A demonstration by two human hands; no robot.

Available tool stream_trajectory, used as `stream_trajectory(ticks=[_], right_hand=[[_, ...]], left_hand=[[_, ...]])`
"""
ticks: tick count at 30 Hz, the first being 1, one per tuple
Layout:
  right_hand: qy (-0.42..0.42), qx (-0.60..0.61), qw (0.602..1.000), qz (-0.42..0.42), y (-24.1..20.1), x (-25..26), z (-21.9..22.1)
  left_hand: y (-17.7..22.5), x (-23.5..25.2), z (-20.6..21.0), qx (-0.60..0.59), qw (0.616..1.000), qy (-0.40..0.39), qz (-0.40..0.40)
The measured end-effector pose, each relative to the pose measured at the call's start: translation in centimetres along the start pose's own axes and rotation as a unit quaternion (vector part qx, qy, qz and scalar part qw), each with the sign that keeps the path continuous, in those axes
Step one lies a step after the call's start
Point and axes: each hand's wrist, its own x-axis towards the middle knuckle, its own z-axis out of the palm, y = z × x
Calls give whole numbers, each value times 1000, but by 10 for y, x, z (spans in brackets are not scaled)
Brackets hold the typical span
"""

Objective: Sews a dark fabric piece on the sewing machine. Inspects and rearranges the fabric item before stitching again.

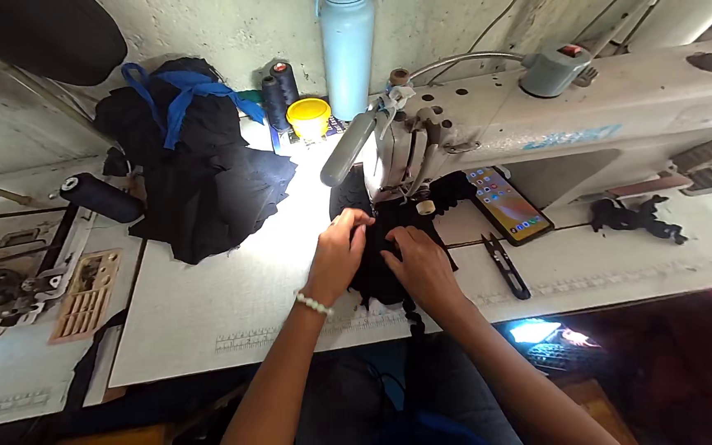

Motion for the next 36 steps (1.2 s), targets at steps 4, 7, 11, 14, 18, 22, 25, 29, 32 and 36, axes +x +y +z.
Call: stream_trajectory(ticks=[4,7,11,14,18,22,25,29,32,36], right_hand=[[-37,58,994,82,1,11,-11],[-55,48,995,75,0,13,-11],[-73,7,995,66,-3,15,-7],[-64,91,988,107,1,23,-11],[-108,336,911,212,7,31,-16],[-64,257,951,156,16,31,-10],[-7,71,995,66,18,31,-5],[47,-34,998,31,21,30,0],[3,44,997,65,16,32,-10],[-88,261,938,212,10,41,-22]], left_hand=[[-15,25,13,-7,997,-68,-23],[-22,20,23,-3,999,-31,-38],[-27,17,27,11,1000,-18,-12],[-27,17,27,18,999,-29,11],[-27,19,28,21,999,-32,1],[-27,19,29,15,1000,-25,-8],[-26,19,29,19,999,-28,-18],[-23,23,26,30,998,-43,-25],[-12,28,21,52,993,-92,-59],[9,33,28,129,981,-92,-110]])
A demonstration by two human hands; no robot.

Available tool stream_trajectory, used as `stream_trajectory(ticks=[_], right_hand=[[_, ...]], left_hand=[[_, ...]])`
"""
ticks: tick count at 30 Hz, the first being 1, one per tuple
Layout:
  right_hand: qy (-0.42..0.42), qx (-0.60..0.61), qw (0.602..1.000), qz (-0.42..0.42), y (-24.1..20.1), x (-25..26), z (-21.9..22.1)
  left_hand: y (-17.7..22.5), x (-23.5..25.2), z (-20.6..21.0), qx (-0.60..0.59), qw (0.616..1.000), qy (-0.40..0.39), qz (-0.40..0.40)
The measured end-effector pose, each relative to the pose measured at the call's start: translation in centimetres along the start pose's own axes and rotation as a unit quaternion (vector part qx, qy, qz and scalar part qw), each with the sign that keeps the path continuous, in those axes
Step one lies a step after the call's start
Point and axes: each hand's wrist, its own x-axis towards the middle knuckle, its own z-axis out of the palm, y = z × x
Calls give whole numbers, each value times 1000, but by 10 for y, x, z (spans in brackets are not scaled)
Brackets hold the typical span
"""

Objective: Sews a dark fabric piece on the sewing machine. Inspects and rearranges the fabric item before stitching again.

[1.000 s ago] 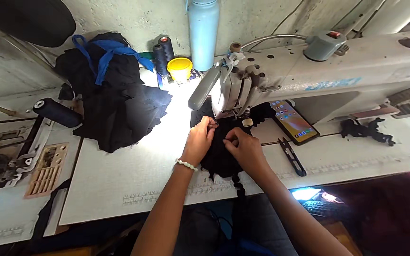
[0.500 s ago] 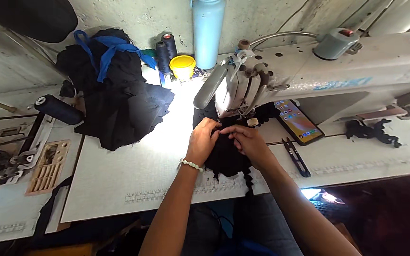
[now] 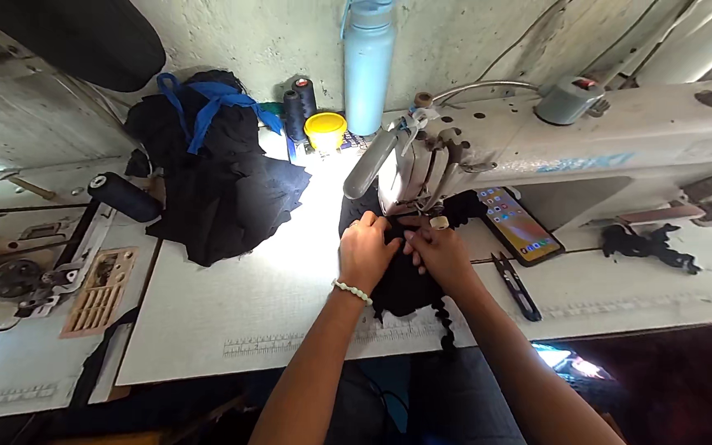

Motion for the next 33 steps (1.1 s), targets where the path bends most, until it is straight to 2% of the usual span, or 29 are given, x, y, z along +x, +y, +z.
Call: stream_trajectory(ticks=[2,3,6,9,12,14,18,20,22,25,28,30,33], right_hand=[[-33,91,995,26,-1,0,-1],[-40,86,995,9,2,0,-2],[-10,-76,993,-88,13,3,-7],[53,-220,961,-162,23,4,-3],[101,-249,943,-196,28,7,2],[77,-211,960,-168,21,6,1],[-11,-25,999,-26,4,8,-4],[-43,106,993,25,1,7,-3],[-58,144,988,24,3,6,-5],[-37,15,997,-66,13,8,-10],[31,-135,976,-166,21,6,-3],[71,-163,963,-204,28,5,6],[78,-170,960,-211,40,-2,18]], left_hand=[[0,-3,11,13,998,66,17],[-2,-4,14,10,997,80,23],[-7,-5,12,-26,997,68,14],[-7,-5,12,-24,997,68,7],[-6,-6,12,-9,997,78,27],[-4,-7,13,5,996,77,44],[4,-7,16,43,993,98,45],[7,-7,20,61,991,117,35],[7,-7,22,60,989,128,38],[-2,-7,12,9,996,75,37],[-14,-5,6,-42,996,55,61],[-21,-4,5,-55,993,58,86],[-36,-5,8,-52,985,77,146]])
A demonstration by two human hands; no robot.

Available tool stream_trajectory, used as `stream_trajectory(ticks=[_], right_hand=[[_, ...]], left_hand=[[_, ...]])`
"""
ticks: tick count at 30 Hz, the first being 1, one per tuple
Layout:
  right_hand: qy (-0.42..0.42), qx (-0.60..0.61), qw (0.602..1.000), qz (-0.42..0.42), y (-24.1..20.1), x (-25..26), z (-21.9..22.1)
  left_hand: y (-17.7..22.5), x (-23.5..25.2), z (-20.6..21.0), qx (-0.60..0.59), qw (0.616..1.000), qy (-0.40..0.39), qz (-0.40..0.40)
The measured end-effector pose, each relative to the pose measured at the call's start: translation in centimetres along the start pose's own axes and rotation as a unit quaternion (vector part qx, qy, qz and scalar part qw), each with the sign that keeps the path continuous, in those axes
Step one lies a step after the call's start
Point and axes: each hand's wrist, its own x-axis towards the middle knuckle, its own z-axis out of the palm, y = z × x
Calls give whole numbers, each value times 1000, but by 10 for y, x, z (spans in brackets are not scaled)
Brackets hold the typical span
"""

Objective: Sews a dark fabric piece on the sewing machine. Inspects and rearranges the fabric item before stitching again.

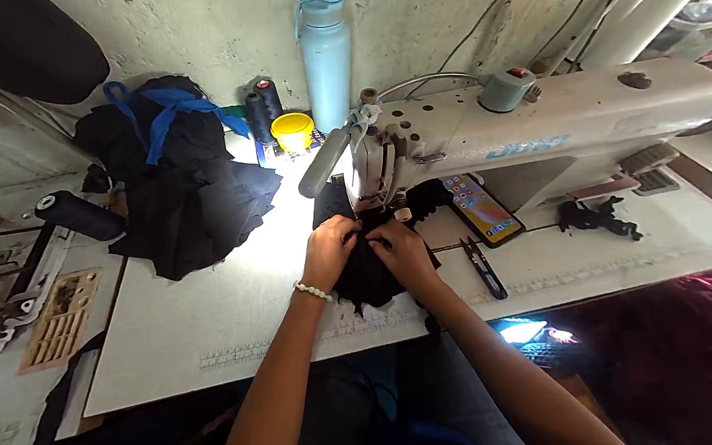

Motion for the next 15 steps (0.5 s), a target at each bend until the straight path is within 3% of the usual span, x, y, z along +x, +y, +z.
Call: stream_trajectory(ticks=[8,15], right_hand=[[68,-87,991,-72,-6,-21,8],[103,-109,985,-82,-21,-46,3]], left_hand=[[-8,-4,1,62,989,-6,132],[-1,0,-11,60,990,-65,106]])
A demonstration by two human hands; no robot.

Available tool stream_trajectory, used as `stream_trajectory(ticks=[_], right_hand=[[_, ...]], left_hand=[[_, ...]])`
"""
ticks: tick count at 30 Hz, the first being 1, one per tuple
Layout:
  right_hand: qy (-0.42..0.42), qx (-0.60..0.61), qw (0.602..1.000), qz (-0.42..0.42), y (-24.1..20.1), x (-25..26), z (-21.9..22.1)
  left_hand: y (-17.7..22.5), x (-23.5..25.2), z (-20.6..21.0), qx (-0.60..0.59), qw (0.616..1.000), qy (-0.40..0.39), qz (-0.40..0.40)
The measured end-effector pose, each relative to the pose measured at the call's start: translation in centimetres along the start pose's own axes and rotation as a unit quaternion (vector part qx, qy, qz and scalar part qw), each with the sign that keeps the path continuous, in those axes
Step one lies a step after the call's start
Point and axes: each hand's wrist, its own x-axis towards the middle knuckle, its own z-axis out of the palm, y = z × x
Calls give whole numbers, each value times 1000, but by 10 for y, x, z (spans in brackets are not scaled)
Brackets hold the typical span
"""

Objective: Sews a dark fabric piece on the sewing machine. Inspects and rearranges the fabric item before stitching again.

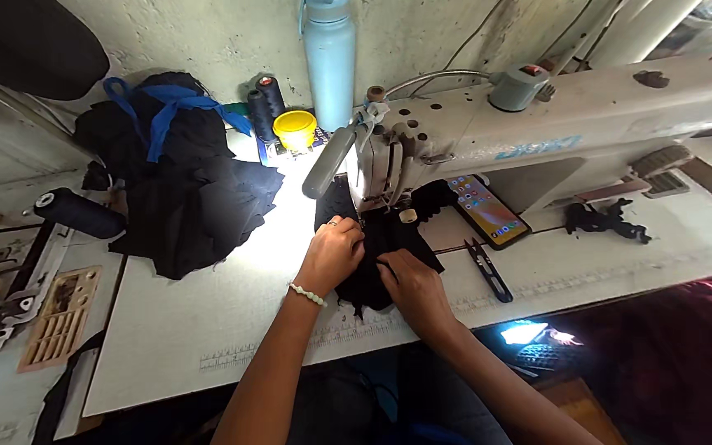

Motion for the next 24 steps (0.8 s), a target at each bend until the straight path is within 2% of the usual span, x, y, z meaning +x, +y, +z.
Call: stream_trajectory(ticks=[3,7,10,13,18,24], right_hand=[[5,37,999,18,2,7,-7],[-63,128,987,73,2,13,-13],[-82,104,991,32,-2,3,-5],[-43,39,998,-17,-4,-5,5],[-15,14,999,-38,-4,-4,1],[-19,14,999,-26,-4,-8,0]], left_hand=[[-1,7,-3,7,1000,-13,-1],[-4,11,-1,-11,1000,1,-25],[-11,3,12,-5,997,79,1],[-11,0,15,-6,993,111,36],[-12,5,11,8,994,89,59],[-9,5,3,31,996,43,72]])
